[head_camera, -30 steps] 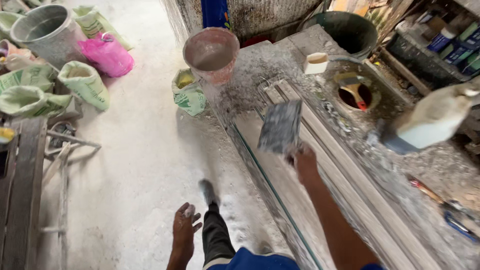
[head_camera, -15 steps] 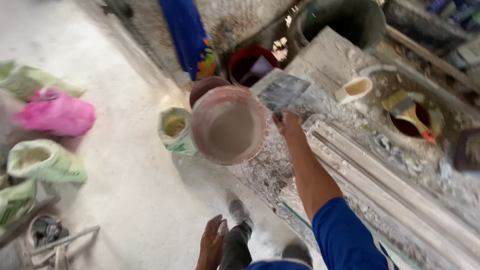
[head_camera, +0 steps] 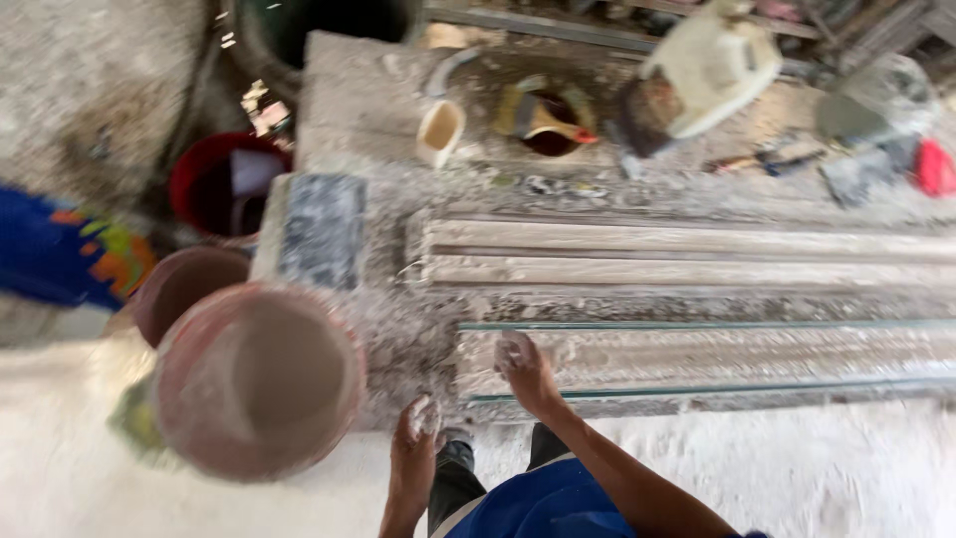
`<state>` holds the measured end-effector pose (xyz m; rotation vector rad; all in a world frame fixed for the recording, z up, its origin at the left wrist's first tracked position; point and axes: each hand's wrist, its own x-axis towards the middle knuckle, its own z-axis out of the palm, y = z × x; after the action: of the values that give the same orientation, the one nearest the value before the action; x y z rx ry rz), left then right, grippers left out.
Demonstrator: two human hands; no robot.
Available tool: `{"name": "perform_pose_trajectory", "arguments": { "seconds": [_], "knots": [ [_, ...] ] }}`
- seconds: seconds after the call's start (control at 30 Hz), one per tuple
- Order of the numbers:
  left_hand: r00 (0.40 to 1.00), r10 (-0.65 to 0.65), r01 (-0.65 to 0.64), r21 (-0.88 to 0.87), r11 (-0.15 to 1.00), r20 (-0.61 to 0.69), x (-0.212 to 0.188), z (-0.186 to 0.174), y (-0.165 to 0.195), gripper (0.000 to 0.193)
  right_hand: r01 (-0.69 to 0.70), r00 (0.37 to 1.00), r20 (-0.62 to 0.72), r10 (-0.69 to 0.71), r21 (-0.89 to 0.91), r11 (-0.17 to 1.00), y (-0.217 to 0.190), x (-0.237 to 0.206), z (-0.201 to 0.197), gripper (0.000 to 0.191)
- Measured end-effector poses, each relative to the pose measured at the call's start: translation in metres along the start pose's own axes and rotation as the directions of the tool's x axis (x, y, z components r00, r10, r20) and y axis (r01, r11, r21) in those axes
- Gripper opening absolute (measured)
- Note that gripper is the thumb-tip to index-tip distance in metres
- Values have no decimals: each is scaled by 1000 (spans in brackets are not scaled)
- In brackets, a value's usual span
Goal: The person scoops plaster paste from a bucket and presses it by hand into long mold channels on a workbench, working along the molds section by section. They then use a small scraper to smooth and level the paste along the mold edges and return to the bucket for more paste.
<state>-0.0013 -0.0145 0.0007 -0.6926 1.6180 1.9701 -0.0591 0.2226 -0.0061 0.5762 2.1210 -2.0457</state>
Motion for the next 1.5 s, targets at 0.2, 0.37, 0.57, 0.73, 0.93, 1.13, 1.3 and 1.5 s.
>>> {"name": "perform_pose_trajectory", "arguments": {
  "seconds": [0.2,0.37,0.57,0.73,0.93,1.13,1.3,1.5],
  "knots": [
    [998,-55,55,43,998,5,20,55,13,56,-193,856,-494,-153,-579,792,-2,22,-177,26],
    [998,-5,14,157,987,-59,23,114,8,59,-268,778,-595,-203,-607,748,-60,161,-279,33],
    [956,39,-24,54,998,-291,11,188,-53,56,-349,892,-450,-39,-742,572,-94,294,-307,51],
    [933,-42,67,58,996,-356,0,224,-79,52,-361,882,-466,-64,-758,543,-82,332,-309,47],
    [931,180,-103,245,964,-316,0,245,-52,50,60,861,-247,-446,-820,569,-66,315,-306,19],
    [659,708,-307,768,562,-254,22,253,9,60,426,903,240,-356,-607,671,-64,198,-259,12],
    [706,588,-219,668,711,-394,5,214,36,51,447,589,799,-120,-199,872,-73,158,-195,21],
    [525,762,-195,818,541,-378,1,147,18,31,741,476,865,-160,-296,603,-65,195,-69,19]
  ]
}}
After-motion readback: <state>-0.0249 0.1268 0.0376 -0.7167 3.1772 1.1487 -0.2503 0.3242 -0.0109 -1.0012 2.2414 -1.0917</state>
